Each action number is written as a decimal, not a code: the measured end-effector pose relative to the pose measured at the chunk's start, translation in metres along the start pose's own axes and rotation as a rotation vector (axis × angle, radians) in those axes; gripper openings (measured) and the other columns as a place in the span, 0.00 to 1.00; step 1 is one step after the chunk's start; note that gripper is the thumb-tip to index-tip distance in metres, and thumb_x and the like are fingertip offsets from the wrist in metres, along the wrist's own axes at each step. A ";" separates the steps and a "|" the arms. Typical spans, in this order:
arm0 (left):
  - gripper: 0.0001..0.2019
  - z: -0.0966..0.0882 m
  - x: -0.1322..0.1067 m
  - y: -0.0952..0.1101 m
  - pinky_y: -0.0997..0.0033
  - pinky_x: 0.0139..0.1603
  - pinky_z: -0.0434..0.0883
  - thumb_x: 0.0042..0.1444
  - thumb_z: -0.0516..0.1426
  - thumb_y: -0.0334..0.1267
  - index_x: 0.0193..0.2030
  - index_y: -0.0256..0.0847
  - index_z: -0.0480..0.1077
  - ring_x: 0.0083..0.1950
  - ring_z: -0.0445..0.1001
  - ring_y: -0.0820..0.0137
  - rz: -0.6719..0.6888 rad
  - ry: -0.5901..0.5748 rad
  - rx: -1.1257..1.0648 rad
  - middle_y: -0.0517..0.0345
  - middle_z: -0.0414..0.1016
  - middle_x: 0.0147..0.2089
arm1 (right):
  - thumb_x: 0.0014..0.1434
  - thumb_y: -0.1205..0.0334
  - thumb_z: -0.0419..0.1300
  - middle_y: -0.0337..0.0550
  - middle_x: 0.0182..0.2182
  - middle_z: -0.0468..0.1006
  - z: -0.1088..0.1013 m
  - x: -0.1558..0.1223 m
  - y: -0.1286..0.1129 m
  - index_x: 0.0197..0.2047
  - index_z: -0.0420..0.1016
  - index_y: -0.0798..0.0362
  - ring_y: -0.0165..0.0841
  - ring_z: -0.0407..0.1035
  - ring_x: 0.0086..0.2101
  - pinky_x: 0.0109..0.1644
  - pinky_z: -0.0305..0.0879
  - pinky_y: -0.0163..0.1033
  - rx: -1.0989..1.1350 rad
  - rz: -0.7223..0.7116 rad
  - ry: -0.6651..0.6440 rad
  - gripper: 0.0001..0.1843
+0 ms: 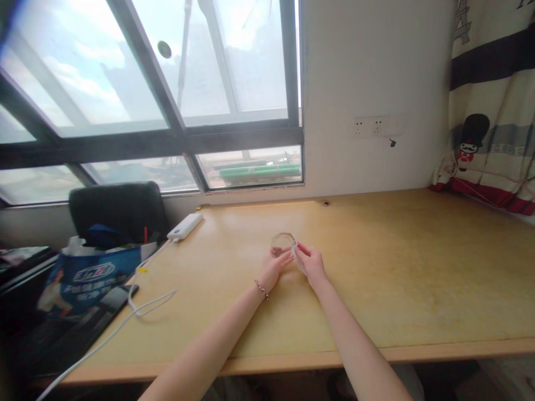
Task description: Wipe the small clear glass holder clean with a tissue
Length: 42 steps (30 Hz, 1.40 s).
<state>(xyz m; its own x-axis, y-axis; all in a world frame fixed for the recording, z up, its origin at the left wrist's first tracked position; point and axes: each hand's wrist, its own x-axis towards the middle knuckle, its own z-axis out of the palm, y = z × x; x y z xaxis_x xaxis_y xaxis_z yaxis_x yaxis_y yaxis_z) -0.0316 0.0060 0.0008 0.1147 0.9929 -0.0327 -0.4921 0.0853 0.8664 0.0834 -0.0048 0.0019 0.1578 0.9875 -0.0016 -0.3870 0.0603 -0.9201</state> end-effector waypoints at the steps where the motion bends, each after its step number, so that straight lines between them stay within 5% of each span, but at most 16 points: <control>1: 0.22 0.001 -0.001 0.000 0.62 0.43 0.70 0.38 0.63 0.33 0.34 0.37 0.54 0.38 0.73 0.67 0.002 -0.005 0.018 0.48 0.70 0.40 | 0.39 0.56 0.63 0.44 0.36 0.76 0.000 0.000 0.000 0.39 0.73 0.55 0.33 0.70 0.37 0.42 0.63 0.37 -0.022 -0.005 0.004 0.21; 6: 0.22 0.005 -0.005 0.002 0.62 0.37 0.71 0.38 0.63 0.38 0.35 0.37 0.55 0.31 0.74 0.70 0.049 -0.042 0.166 0.48 0.70 0.39 | 0.48 0.49 0.53 0.44 0.29 0.77 -0.001 -0.001 0.000 0.34 0.75 0.57 0.33 0.70 0.33 0.39 0.63 0.36 -0.180 -0.072 -0.078 0.20; 11: 0.22 0.008 -0.014 0.001 0.68 0.40 0.69 0.37 0.63 0.38 0.36 0.38 0.57 0.40 0.72 0.67 0.256 -0.059 0.421 0.49 0.69 0.42 | 0.46 0.49 0.54 0.45 0.26 0.77 -0.002 0.001 0.004 0.30 0.75 0.56 0.35 0.69 0.30 0.35 0.63 0.36 -0.362 -0.062 0.041 0.19; 14: 0.20 0.007 -0.015 0.000 0.68 0.41 0.68 0.40 0.61 0.39 0.38 0.39 0.56 0.43 0.70 0.66 0.312 -0.077 0.469 0.48 0.68 0.43 | 0.46 0.49 0.54 0.45 0.30 0.77 0.000 0.002 0.007 0.34 0.74 0.55 0.35 0.69 0.31 0.35 0.63 0.36 -0.238 -0.027 -0.071 0.19; 17: 0.18 0.003 -0.013 0.002 0.71 0.34 0.70 0.43 0.59 0.42 0.38 0.38 0.57 0.36 0.73 0.68 0.281 -0.073 0.518 0.49 0.69 0.41 | 0.46 0.50 0.54 0.44 0.28 0.77 0.001 0.002 0.006 0.33 0.74 0.56 0.34 0.69 0.29 0.33 0.63 0.35 -0.256 -0.033 -0.130 0.19; 22: 0.15 -0.002 -0.012 0.011 0.79 0.15 0.62 0.45 0.56 0.47 0.33 0.38 0.61 0.17 0.68 0.76 0.218 -0.101 0.699 0.62 0.69 0.23 | 0.49 0.50 0.51 0.40 0.16 0.71 -0.005 -0.004 -0.002 0.21 0.71 0.55 0.30 0.61 0.20 0.26 0.55 0.32 -0.717 -0.254 0.121 0.18; 26: 0.16 0.000 -0.014 0.012 0.79 0.11 0.60 0.47 0.52 0.51 0.34 0.38 0.62 0.14 0.66 0.74 0.103 -0.156 0.627 0.62 0.68 0.20 | 0.52 0.52 0.48 0.38 0.17 0.71 -0.006 -0.006 -0.008 0.24 0.71 0.53 0.28 0.60 0.20 0.27 0.53 0.32 -0.813 -0.396 0.144 0.17; 31: 0.20 0.000 -0.009 0.011 0.76 0.18 0.68 0.45 0.55 0.49 0.41 0.39 0.60 0.20 0.71 0.72 0.035 -0.115 0.468 0.57 0.73 0.28 | 0.48 0.47 0.51 0.39 0.14 0.68 -0.003 -0.001 -0.001 0.18 0.69 0.56 0.29 0.60 0.18 0.24 0.52 0.32 -0.594 -0.144 0.095 0.21; 36: 0.23 0.001 -0.007 0.014 0.75 0.22 0.70 0.42 0.58 0.47 0.44 0.38 0.61 0.23 0.73 0.71 0.083 -0.112 0.455 0.57 0.73 0.28 | 0.46 0.46 0.52 0.41 0.18 0.71 -0.003 0.001 0.009 0.25 0.70 0.58 0.30 0.63 0.20 0.24 0.55 0.33 -0.292 0.104 -0.085 0.21; 42: 0.20 0.001 -0.010 0.019 0.80 0.10 0.58 0.43 0.56 0.50 0.38 0.36 0.66 0.12 0.63 0.76 0.029 -0.077 0.549 0.64 0.66 0.16 | 0.54 0.53 0.45 0.42 0.18 0.70 -0.005 -0.004 -0.003 0.24 0.70 0.56 0.30 0.61 0.21 0.25 0.52 0.33 -0.922 -0.247 0.086 0.19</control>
<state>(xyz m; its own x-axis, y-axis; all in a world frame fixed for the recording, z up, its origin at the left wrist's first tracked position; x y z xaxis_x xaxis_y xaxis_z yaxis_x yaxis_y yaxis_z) -0.0415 -0.0029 0.0186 0.1807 0.9834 0.0142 0.0234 -0.0187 0.9996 0.0884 -0.0095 0.0025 0.2194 0.9460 0.2388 0.5279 0.0908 -0.8445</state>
